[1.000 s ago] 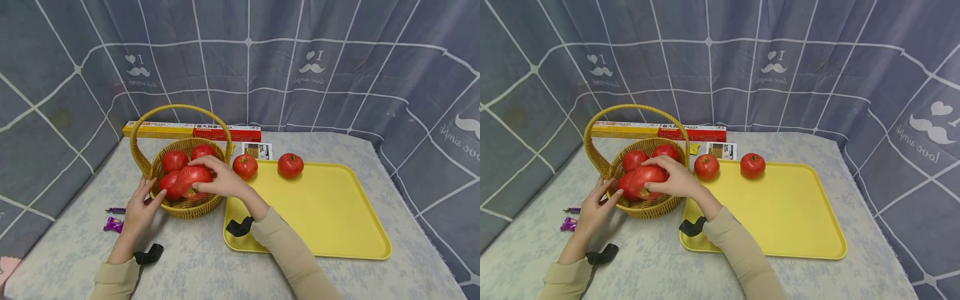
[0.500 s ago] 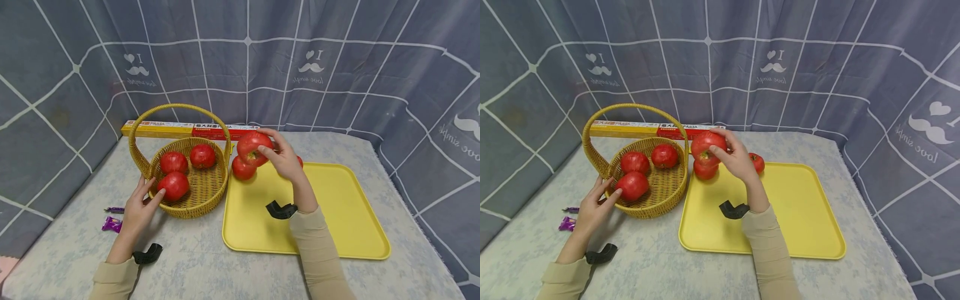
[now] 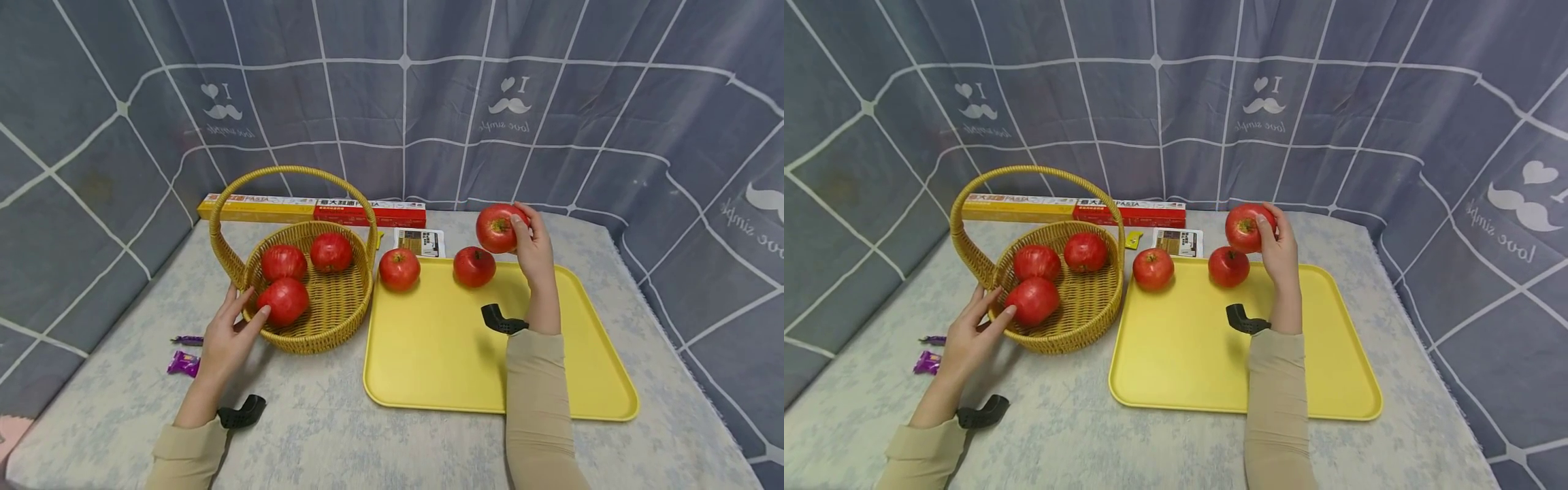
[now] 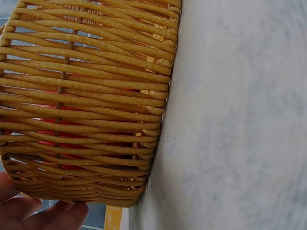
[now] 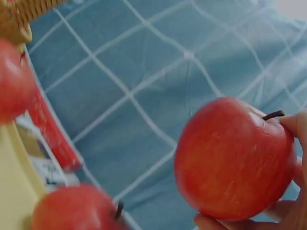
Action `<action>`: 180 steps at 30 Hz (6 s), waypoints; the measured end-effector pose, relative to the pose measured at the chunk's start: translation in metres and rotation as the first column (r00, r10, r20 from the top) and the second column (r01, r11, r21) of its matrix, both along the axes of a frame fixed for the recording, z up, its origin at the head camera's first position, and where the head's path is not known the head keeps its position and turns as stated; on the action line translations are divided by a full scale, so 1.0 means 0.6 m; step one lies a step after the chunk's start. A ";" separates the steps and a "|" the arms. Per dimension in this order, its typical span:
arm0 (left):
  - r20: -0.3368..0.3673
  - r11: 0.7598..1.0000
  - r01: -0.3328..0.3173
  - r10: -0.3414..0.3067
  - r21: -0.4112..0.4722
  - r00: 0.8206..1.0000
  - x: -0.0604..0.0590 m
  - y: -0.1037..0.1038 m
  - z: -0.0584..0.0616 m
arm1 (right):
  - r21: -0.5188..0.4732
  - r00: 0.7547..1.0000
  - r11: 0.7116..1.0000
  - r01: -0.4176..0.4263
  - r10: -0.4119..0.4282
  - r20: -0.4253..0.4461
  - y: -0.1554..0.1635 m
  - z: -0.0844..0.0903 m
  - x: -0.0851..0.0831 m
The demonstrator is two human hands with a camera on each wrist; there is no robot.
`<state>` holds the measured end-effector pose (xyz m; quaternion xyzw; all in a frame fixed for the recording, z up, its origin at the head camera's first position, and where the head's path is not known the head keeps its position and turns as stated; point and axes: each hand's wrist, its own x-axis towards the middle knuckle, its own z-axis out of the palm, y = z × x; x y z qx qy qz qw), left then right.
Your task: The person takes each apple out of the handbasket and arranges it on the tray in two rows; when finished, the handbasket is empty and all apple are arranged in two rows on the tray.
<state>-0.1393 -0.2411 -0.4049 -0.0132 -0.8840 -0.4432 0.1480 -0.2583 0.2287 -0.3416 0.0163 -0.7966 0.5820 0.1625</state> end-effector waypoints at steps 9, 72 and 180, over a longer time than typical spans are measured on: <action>0.004 1.000 -0.001 0.001 -0.001 1.000 0.001 0.000 0.000 | 0.058 0.964 0.969 0.240 -0.245 0.102 0.041 -0.041 -0.012; 0.011 1.000 -0.011 0.011 -0.015 1.000 -0.002 -0.002 -0.002 | 0.074 0.795 0.835 -0.545 0.542 -0.271 -0.286 0.022 0.081; 0.023 0.999 -0.010 0.011 -0.036 1.000 0.000 -0.001 0.002 | 0.453 0.388 0.225 -0.862 0.869 0.307 -0.170 -0.068 0.106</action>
